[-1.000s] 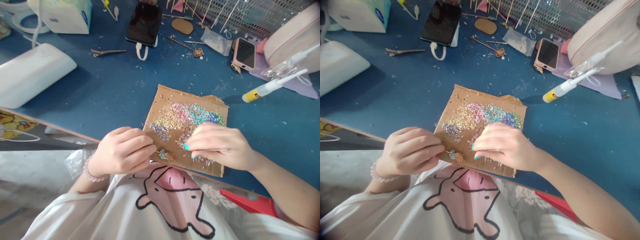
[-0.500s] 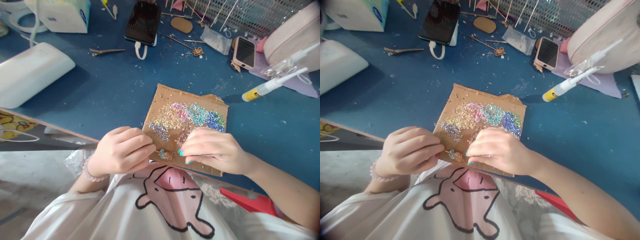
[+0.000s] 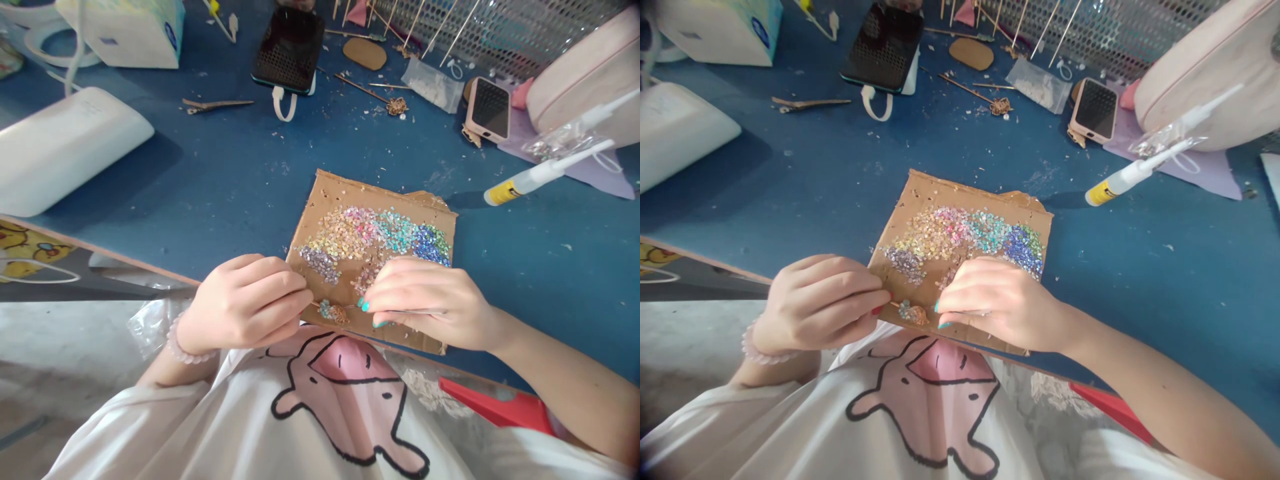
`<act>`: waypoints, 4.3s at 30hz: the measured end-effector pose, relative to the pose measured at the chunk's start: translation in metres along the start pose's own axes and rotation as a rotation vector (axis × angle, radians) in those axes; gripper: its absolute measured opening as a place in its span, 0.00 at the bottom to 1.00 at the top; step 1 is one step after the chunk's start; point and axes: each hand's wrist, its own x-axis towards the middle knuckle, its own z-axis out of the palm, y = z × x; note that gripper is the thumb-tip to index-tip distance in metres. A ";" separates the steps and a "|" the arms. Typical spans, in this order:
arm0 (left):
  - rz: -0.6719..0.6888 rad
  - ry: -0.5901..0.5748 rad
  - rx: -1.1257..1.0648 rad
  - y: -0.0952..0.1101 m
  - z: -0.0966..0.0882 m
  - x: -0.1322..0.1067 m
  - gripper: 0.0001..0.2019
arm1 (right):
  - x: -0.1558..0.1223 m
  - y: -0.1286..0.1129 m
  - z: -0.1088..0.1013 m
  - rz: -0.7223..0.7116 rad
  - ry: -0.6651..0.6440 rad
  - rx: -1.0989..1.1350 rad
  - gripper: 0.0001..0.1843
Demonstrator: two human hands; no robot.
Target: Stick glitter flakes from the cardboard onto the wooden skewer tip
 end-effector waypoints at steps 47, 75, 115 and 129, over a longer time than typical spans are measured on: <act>0.021 0.006 0.008 0.000 -0.001 0.002 0.04 | -0.005 0.011 -0.017 0.007 -0.006 -0.002 0.04; 0.010 0.013 0.030 0.000 -0.001 0.003 0.03 | -0.001 0.009 -0.012 0.012 0.028 -0.112 0.04; -0.001 0.002 0.025 0.001 0.001 0.002 0.03 | 0.000 0.007 -0.010 0.014 0.031 -0.163 0.03; -0.003 0.002 0.029 0.001 0.000 0.000 0.04 | 0.000 0.007 -0.013 0.013 0.036 -0.140 0.04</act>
